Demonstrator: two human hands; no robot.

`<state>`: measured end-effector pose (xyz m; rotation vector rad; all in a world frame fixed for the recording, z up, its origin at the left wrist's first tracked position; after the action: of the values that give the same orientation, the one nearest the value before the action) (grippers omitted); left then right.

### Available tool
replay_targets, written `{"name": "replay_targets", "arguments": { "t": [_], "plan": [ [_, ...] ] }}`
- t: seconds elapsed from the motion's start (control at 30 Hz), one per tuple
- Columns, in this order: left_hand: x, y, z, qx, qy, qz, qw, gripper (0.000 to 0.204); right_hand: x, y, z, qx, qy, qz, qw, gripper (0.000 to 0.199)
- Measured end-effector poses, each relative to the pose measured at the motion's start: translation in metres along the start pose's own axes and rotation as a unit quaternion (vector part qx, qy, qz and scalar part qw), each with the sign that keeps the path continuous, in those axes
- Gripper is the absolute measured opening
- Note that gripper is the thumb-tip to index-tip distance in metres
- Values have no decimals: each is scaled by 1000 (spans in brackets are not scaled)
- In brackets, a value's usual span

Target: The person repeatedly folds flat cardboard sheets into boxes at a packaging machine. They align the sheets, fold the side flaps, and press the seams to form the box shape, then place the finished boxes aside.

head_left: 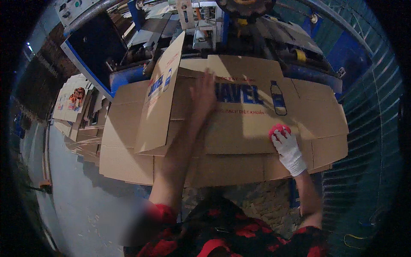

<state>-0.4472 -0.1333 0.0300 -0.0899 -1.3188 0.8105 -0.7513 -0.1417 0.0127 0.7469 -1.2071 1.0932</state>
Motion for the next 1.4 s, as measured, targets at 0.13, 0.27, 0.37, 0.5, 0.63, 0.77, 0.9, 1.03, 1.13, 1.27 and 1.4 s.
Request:
{"name": "replay_targets", "arguments": {
  "t": [0.13, 0.27, 0.37, 0.5, 0.63, 0.77, 0.9, 1.03, 1.13, 1.27, 1.4],
  "plan": [
    [-33, -35, -113, -32, -219, -166, 961, 53, 16, -22, -11, 14, -67, 50, 996, 56],
    [-23, -1, -52, -21, -82, -127, 988, 50, 5, 14, 6, -31, -29, 41, 998, 55],
    [11, 13, -69, -1, -45, -80, 996, 49, 12, 1, -1, -11, -18, 52, 998, 55],
    [74, 131, -51, -101, 108, -107, 983, 48, 0, -5, 0, -3, -3, 42, 999, 55],
    [152, 335, -82, -52, 155, -527, 834, 49, -4, -2, 1, 3, -34, 60, 998, 53],
    [232, 237, -51, 70, 70, -310, 946, 88, 3, 2, 1, 28, 17, 69, 997, 54],
    [200, 209, -105, 44, 106, 31, 993, 85, 7, -5, -4, 31, 14, 38, 999, 55],
    [149, 188, -115, -33, 26, 4, 999, 63, 10, -5, -1, 35, -1, 21, 999, 59],
    [142, 179, -102, -67, 14, -11, 998, 58, -1, -10, 10, 9, -28, 21, 999, 57],
    [127, 139, -106, -67, 34, -30, 997, 58, -15, -55, 41, -9, -1, -6, 1000, 56],
    [89, 86, -118, -88, 22, -62, 994, 60, -28, -93, 83, -20, -52, 75, 996, 58]
  ]
}}
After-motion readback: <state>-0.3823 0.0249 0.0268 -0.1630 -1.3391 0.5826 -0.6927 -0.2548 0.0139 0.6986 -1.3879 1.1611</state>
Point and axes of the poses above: each hand's wrist, its own y-axis away from the middle knuckle, its own x-axis out of the back of the hand, z = x × y, the point moved 9 cm from there along -y, towards the middle knuckle
